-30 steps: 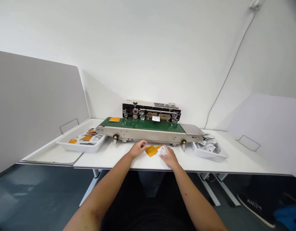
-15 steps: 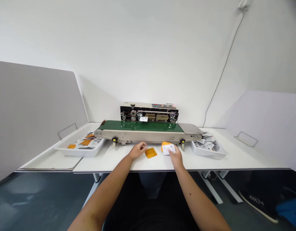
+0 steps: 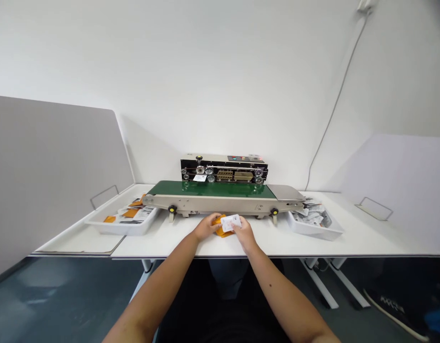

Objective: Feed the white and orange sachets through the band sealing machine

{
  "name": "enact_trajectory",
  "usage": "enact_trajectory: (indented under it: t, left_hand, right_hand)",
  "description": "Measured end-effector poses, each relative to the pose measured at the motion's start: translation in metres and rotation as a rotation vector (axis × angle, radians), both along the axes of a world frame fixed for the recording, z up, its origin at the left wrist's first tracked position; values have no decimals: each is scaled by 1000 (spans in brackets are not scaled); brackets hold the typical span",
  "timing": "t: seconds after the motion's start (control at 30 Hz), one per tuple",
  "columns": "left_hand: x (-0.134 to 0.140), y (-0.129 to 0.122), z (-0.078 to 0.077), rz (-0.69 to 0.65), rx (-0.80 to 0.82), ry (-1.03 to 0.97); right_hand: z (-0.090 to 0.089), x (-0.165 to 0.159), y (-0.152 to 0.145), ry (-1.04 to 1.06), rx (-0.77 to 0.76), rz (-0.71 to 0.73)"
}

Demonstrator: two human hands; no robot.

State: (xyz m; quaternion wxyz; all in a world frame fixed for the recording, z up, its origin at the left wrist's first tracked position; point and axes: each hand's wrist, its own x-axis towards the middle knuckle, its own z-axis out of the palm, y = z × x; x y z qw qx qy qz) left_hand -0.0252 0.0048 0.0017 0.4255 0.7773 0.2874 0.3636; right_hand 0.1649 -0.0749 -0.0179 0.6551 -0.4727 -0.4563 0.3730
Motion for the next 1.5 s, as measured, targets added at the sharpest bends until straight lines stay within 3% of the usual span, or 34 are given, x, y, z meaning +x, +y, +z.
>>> enact_trajectory:
  t: [0.1,0.2,0.43,0.6,0.7,0.83,0.93,1.23,1.5]
  left_hand:
    - [1,2,-2,73,-56,-15]
    - [1,5,-4,169,3,32]
    - [0,6,-4,287,291,133]
    - [-2,-2,5,266,330,120]
    - [-2,-7,8,132,271,90]
    - [0,-10,7,-26,51,67]
    - [1,-8,5,-19,-46,23]
    - [1,-2,4,-40,-110,-102]
    - [0,-3,6,-93,-172,-101]
  right_hand:
    - [-1,0,0,109,13,-96]
    - [0,5,-8,193,50,-163]
    - [3,3,-15,188,18,-77]
    - [-3,2,-12,156,45,-54]
    - [-4,2,-12,89,17,12]
    - [-4,1,-12,-19,-24,90]
    - [-4,0,-11,-29,-16,93]
    - [-2,0,-14,-1,44,40]
    - [-3,-2,-17,-38,12,102]
